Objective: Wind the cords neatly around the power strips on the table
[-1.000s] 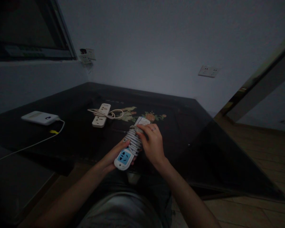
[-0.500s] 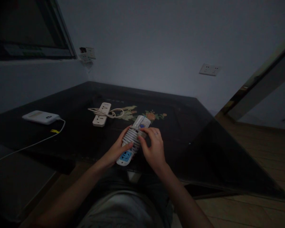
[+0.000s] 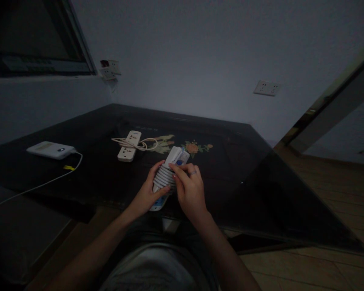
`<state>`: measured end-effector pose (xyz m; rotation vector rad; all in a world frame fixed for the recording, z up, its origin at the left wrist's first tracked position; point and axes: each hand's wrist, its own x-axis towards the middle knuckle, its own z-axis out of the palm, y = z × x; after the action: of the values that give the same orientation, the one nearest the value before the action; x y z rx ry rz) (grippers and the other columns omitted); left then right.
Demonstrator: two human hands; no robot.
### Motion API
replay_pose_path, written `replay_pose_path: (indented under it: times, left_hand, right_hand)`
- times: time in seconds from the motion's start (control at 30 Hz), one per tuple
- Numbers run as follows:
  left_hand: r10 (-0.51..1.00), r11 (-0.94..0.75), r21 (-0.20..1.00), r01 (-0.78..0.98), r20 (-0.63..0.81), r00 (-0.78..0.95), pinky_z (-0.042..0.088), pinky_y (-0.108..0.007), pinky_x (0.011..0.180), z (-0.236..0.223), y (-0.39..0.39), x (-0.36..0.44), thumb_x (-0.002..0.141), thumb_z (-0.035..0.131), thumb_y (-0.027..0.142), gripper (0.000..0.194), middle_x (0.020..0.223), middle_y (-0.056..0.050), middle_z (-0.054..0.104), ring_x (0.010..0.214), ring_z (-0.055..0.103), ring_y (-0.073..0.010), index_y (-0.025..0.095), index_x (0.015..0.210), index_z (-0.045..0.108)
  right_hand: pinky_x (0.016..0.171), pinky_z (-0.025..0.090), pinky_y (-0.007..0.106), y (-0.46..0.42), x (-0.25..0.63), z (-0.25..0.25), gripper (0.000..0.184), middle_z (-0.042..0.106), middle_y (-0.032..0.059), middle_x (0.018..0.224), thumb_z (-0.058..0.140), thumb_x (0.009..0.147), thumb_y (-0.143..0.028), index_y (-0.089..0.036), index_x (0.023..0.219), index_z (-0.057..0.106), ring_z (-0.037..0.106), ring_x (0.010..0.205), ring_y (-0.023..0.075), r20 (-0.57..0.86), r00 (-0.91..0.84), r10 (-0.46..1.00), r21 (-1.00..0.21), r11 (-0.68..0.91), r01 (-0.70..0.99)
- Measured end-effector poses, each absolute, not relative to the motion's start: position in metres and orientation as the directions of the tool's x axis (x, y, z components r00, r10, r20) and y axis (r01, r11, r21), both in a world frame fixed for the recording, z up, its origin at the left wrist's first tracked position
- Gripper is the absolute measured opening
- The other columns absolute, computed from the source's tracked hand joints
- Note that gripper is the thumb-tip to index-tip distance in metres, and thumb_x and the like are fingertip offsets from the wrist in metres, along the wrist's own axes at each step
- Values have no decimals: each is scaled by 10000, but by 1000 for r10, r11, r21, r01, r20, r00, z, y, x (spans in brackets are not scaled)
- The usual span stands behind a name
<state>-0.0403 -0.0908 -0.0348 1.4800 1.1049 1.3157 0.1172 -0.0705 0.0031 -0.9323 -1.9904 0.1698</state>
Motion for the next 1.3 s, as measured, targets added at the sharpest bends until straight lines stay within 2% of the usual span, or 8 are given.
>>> replay_pose_path:
  times: [0.23,0.43,0.53,0.6,0.67,1.0,1.13,1.3]
  left_hand:
    - [967,-252,967,30,250,54,337,-370,1078,-38,-89,-49,808,648,375,721,1403,-94,440,1297,421,-263,224,1405,274]
    - [974,-208,978,-34,210,86,366,-386,1070,-41,-89,-53,796,663,366,720,1452,-89,391,1290,430,-270,248,1405,297]
    - [987,-8,979,-203,40,156,542,-387,825,-41,-94,-52,802,657,385,767,1427,-111,417,966,646,-240,327,1429,221]
    - [971,133,944,-301,-64,228,573,-369,633,-40,-98,-51,802,655,400,806,1379,-121,461,711,678,-190,390,1435,157]
    - [958,198,911,-362,-102,267,568,-354,557,-40,-101,-49,793,667,407,829,1331,-119,498,625,676,-179,419,1433,139]
    - [961,237,867,-439,-141,239,565,-321,529,-39,-103,-43,781,683,430,836,1254,-112,558,597,665,-164,397,1441,170]
    - [969,214,871,-443,-133,207,574,-329,539,-40,-101,-41,768,705,407,836,1266,-116,548,627,676,-173,392,1433,198]
    - [971,204,839,-505,-107,215,572,-367,574,-45,-100,-34,758,706,450,888,1269,-130,560,681,697,-217,423,1439,137]
  right_hand:
    - [774,473,414,-72,103,0,387,581,89,970,428,909,-132,-279,1198,638,506,895,243,668,-309,677,-452,699,555]
    - [885,470,435,-68,113,-12,407,593,87,1065,477,904,-173,-276,1289,553,536,993,239,615,-329,717,-550,689,473]
    - [926,464,415,-68,125,-11,374,608,81,1136,486,912,-202,-266,1276,545,556,1062,226,616,-281,736,-624,674,396]
    - [928,464,407,-69,130,-9,317,617,82,1140,472,922,-213,-257,1213,587,563,1075,222,636,-211,742,-642,661,388]
    - [927,462,409,-71,133,-7,288,623,85,1133,462,927,-211,-249,1168,615,565,1077,221,653,-181,736,-635,662,399]
    - [958,443,445,-83,117,-24,284,636,92,1113,427,933,-172,-236,1144,606,549,1096,228,706,-130,696,-584,677,449]
    - [1001,421,458,-84,120,-31,326,576,88,1228,439,933,-211,-259,1222,583,502,1181,226,651,-83,755,-664,619,419]
    - [968,476,421,-92,124,-41,405,476,88,1364,472,927,-298,-276,1331,487,458,1265,225,516,142,845,-851,488,192]
